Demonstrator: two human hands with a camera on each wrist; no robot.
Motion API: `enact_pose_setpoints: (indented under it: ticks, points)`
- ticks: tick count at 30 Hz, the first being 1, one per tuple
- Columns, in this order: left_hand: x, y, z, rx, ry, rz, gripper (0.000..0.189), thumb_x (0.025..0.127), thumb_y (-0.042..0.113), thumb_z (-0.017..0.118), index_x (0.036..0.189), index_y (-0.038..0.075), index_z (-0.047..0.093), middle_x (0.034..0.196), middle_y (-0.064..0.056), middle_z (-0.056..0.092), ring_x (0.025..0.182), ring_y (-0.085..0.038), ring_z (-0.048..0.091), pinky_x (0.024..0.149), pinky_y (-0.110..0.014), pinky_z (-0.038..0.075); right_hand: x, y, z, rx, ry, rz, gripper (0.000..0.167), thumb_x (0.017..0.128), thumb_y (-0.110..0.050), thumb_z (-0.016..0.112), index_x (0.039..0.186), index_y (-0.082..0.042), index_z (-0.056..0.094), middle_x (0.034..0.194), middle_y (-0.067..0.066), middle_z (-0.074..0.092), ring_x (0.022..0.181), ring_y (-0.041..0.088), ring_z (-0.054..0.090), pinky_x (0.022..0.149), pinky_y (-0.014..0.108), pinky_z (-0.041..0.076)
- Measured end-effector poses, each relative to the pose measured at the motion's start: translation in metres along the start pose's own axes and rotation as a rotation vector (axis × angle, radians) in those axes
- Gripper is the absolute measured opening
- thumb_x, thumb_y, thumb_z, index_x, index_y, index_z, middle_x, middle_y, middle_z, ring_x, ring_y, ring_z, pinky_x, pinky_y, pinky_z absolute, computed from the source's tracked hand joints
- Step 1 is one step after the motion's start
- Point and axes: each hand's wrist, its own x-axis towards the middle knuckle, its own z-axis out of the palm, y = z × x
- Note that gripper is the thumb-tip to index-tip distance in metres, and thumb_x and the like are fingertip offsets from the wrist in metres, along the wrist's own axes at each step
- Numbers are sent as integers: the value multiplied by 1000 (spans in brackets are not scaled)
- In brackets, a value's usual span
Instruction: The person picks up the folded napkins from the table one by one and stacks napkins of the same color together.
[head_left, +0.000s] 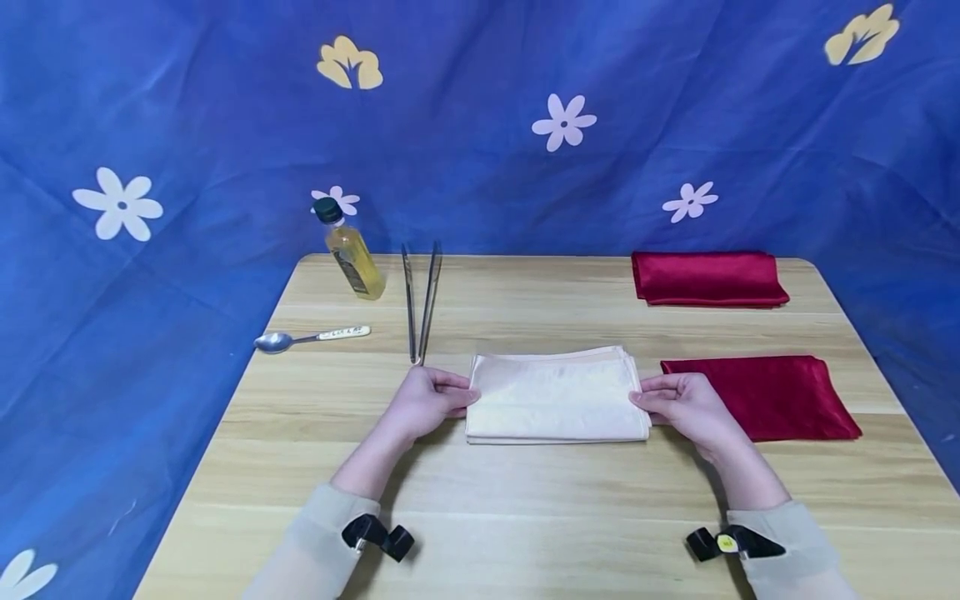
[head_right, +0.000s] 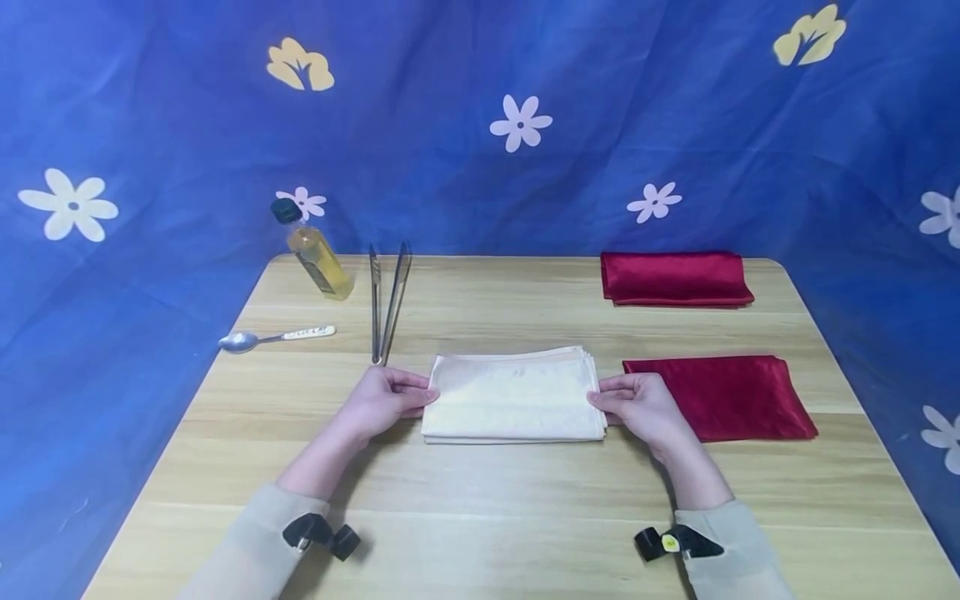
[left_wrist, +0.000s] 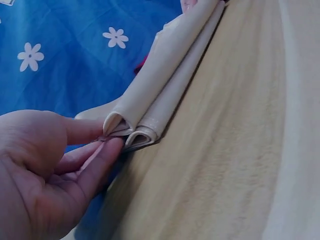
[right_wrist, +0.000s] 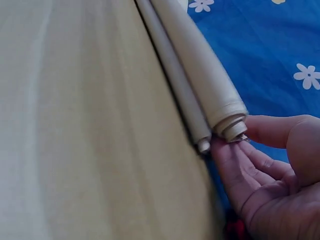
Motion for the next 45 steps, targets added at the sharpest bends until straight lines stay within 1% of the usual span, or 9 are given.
enact_pose_setpoints:
  ticks: [3, 6, 10, 14, 20, 24, 36, 41, 45]
  points:
    - [2, 1, 0, -7, -14, -17, 22, 92, 3, 82, 109, -10, 75, 97, -18, 78, 86, -25, 77, 78, -35, 65, 0, -3, -2, -39, -3, -11, 41, 98, -8, 76, 124, 21, 62, 106, 19, 76, 86, 13, 75, 77, 32, 65]
    - [3, 2, 0, -14, -32, -19, 23, 94, 5, 81, 110, -11, 75, 99, -18, 78, 85, -23, 76, 79, -35, 65, -2, -5, -4, -64, 4, -18, 41, 99, -9, 76, 125, 20, 63, 108, 21, 76, 85, 13, 75, 76, 32, 65]
    - [6, 1, 1, -9, -35, -22, 23, 93, 3, 81, 109, -12, 74, 96, -17, 77, 81, -21, 76, 77, -34, 65, -3, -5, -6, -43, -8, -3, 42, 98, -8, 77, 126, 20, 62, 112, 21, 75, 86, 14, 76, 77, 33, 65]
    - [6, 1, 2, 10, -23, -29, 23, 92, 2, 82, 109, -12, 74, 92, -16, 77, 79, -20, 75, 75, -33, 65, -2, -1, -8, -22, -26, -1, 41, 98, -5, 76, 125, 21, 61, 110, 19, 75, 87, 14, 75, 78, 33, 65]
    - [5, 1, 2, 49, -16, -26, 23, 91, 4, 84, 107, -9, 76, 89, -15, 77, 75, -21, 75, 72, -33, 65, -1, 1, -7, -42, -25, -17, 39, 98, -5, 76, 123, 21, 62, 106, 20, 76, 85, 15, 76, 76, 33, 65]
    - [4, 0, 2, 48, -18, -47, 21, 90, 4, 84, 106, -7, 77, 89, -14, 77, 75, -22, 76, 73, -33, 65, -1, 1, -7, -45, -23, -6, 40, 98, -6, 76, 124, 21, 63, 107, 20, 76, 84, 15, 76, 76, 33, 65]
    - [5, 4, 1, 39, -40, -41, 23, 91, 3, 84, 107, -10, 75, 90, -16, 77, 76, -22, 76, 74, -34, 65, 2, -1, -10, -62, -4, -27, 37, 95, -5, 79, 121, 19, 67, 104, 21, 77, 82, 15, 75, 73, 34, 66]
    - [8, 3, -2, 31, -51, -58, 25, 91, 4, 84, 109, -11, 74, 92, -16, 77, 79, -22, 76, 76, -34, 65, 4, -2, -10, -54, -13, -23, 38, 95, -5, 79, 121, 20, 66, 103, 21, 77, 82, 15, 76, 73, 34, 65]
    - [7, 5, -6, 40, -55, -46, 27, 91, 6, 84, 110, -11, 74, 93, -17, 78, 79, -21, 76, 76, -33, 65, 5, -4, -12, -47, -24, -37, 38, 96, -5, 78, 122, 20, 66, 105, 23, 77, 83, 18, 77, 74, 35, 65]
